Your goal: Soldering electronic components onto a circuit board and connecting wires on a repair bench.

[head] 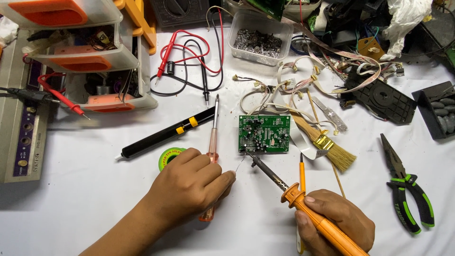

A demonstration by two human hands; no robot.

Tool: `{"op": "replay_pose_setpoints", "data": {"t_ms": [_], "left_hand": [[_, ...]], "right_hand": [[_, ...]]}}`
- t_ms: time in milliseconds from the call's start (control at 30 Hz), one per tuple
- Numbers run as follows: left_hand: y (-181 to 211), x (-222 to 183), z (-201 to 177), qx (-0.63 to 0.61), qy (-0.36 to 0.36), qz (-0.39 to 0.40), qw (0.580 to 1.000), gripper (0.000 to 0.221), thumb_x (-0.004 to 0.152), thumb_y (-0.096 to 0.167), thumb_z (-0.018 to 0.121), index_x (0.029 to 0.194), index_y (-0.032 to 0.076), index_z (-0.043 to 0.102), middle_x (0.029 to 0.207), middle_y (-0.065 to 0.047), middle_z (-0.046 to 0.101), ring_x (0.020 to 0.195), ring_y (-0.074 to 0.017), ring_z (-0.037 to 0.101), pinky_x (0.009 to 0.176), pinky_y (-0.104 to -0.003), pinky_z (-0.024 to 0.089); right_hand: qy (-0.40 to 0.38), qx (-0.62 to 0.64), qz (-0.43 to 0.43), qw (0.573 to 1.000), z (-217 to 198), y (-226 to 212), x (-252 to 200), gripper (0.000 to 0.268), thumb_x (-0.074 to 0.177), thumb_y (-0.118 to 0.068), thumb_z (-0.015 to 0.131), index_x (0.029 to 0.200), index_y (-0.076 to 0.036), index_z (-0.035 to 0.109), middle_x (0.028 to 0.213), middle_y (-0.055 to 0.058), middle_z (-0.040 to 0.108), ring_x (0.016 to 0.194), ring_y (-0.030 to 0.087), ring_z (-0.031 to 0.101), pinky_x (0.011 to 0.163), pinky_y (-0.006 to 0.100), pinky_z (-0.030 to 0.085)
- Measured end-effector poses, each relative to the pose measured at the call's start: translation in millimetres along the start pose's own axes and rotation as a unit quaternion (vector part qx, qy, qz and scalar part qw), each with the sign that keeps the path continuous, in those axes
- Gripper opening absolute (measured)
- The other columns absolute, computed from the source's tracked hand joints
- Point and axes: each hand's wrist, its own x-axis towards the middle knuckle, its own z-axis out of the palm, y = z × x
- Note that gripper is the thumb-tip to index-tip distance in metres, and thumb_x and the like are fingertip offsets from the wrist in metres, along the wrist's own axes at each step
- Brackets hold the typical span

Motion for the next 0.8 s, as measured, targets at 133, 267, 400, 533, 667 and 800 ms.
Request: {"op": "replay_pose_setpoints", "data": {"t_ms": [133, 267, 400, 533, 667, 800], "left_hand": [[0.2, 0.4, -0.7, -0.004, -0.006, -0.001, 1.000, 0.024, 0.097, -0.009, 0.062, 0.081, 0.009, 0.059, 0.066, -0.003, 0.038, 0.058, -0.0222, 0.037, 0.056, -0.035, 0.033], [-0.1, 1.0, -0.5, 0.000, -0.004, -0.001, 1.000, 0.026, 0.096, -0.012, 0.062, 0.081, 0.009, 0.058, 0.066, -0.003, 0.037, 0.058, -0.0214, 0.036, 0.056, -0.034, 0.034], [0.5, 1.4, -1.1, 0.002, -0.003, -0.002, 1.000, 0.027, 0.096, -0.012, 0.061, 0.080, 0.009, 0.057, 0.066, -0.003, 0.037, 0.058, -0.0213, 0.035, 0.056, -0.034, 0.033], [-0.1, 1.0, -0.5, 0.005, -0.005, -0.003, 1.000, 0.027, 0.096, -0.012, 0.062, 0.080, 0.010, 0.057, 0.066, -0.002, 0.037, 0.058, -0.0211, 0.036, 0.056, -0.034, 0.033], [0.2, 0.7, 0.2, 0.000, -0.002, -0.005, 1.000, 0.025, 0.097, -0.009, 0.063, 0.081, 0.009, 0.058, 0.066, -0.003, 0.038, 0.058, -0.0218, 0.037, 0.055, -0.034, 0.033], [0.4, 0.9, -0.5, 0.001, -0.008, -0.006, 1.000, 0.024, 0.098, -0.007, 0.063, 0.080, 0.009, 0.058, 0.066, -0.004, 0.039, 0.058, -0.0227, 0.038, 0.056, -0.035, 0.034]], "right_hand": [[-0.006, -0.005, -0.002, 1.000, -0.2, 0.7, 0.0, 0.014, 0.082, -0.009, 0.070, 0.093, -0.001, 0.065, 0.080, 0.015, 0.072, 0.069, 0.023, 0.076, 0.074, 0.028, 0.064], [-0.010, 0.014, 0.010, 1.000, -0.4, 0.7, -0.1, 0.015, 0.082, -0.009, 0.070, 0.094, -0.001, 0.065, 0.081, 0.015, 0.072, 0.069, 0.023, 0.076, 0.072, 0.026, 0.064], [-0.008, 0.016, 0.006, 1.000, 0.3, 0.6, -0.4, 0.015, 0.081, -0.007, 0.070, 0.093, -0.001, 0.064, 0.078, 0.015, 0.071, 0.068, 0.023, 0.075, 0.073, 0.029, 0.065], [-0.005, 0.007, 0.009, 1.000, 0.0, -0.8, -0.2, 0.015, 0.081, -0.008, 0.070, 0.093, -0.001, 0.064, 0.080, 0.014, 0.071, 0.069, 0.023, 0.075, 0.075, 0.029, 0.065], [-0.010, 0.002, 0.011, 1.000, -1.0, 0.1, -1.0, 0.015, 0.082, -0.008, 0.071, 0.094, -0.001, 0.065, 0.080, 0.015, 0.071, 0.069, 0.024, 0.075, 0.075, 0.028, 0.063], [-0.020, -0.001, 0.011, 1.000, -1.7, -2.0, 0.7, 0.016, 0.081, -0.008, 0.071, 0.094, -0.002, 0.066, 0.081, 0.015, 0.072, 0.071, 0.023, 0.076, 0.074, 0.027, 0.063]]}}
